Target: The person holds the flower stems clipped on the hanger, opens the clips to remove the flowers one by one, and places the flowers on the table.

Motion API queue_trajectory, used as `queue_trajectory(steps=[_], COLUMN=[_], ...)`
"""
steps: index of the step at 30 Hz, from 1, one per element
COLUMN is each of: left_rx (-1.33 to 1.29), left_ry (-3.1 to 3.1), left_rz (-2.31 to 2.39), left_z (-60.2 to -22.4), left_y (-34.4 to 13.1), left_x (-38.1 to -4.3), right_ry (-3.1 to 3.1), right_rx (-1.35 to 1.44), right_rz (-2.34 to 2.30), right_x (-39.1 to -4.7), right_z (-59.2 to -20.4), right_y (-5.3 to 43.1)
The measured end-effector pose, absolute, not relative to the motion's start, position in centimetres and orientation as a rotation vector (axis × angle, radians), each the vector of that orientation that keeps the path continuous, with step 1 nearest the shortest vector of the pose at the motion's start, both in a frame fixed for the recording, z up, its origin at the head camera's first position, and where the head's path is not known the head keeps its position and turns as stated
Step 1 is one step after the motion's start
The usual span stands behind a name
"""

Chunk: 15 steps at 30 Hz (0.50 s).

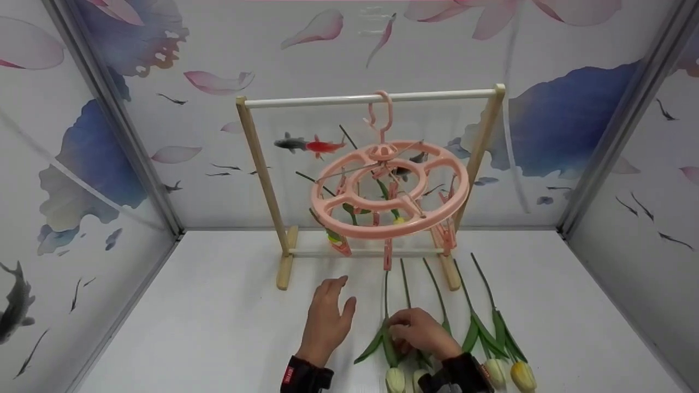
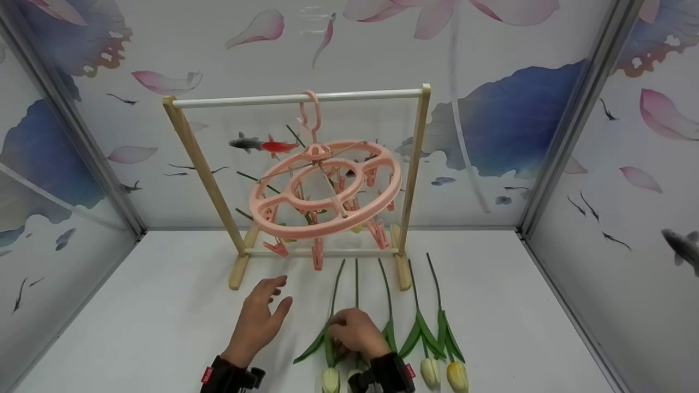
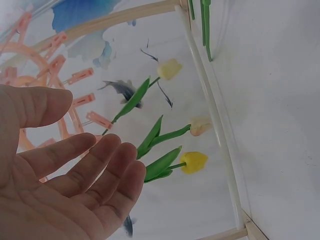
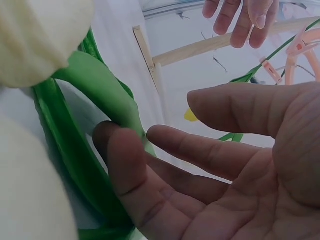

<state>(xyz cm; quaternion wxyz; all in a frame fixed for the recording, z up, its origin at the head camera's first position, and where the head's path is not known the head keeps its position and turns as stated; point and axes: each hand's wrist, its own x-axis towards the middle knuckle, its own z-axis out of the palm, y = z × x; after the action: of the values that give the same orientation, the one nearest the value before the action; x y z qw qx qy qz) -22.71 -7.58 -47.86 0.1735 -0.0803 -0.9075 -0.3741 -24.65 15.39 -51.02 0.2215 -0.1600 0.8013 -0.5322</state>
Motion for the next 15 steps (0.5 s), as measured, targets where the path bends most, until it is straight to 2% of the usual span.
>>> queue_trajectory(steps=[15], left_rx=[-0.243], left_ry=[-2.52], left_rz=[-1.099], left_z=[-47.7], left_y=[-8.0], left_x=[-22.6], right_ry=[2.216], right_rx=[-0.498], right_rz=[-1.475], right_x=[-24.2], right_z=[-49.1], right_y=[16.9])
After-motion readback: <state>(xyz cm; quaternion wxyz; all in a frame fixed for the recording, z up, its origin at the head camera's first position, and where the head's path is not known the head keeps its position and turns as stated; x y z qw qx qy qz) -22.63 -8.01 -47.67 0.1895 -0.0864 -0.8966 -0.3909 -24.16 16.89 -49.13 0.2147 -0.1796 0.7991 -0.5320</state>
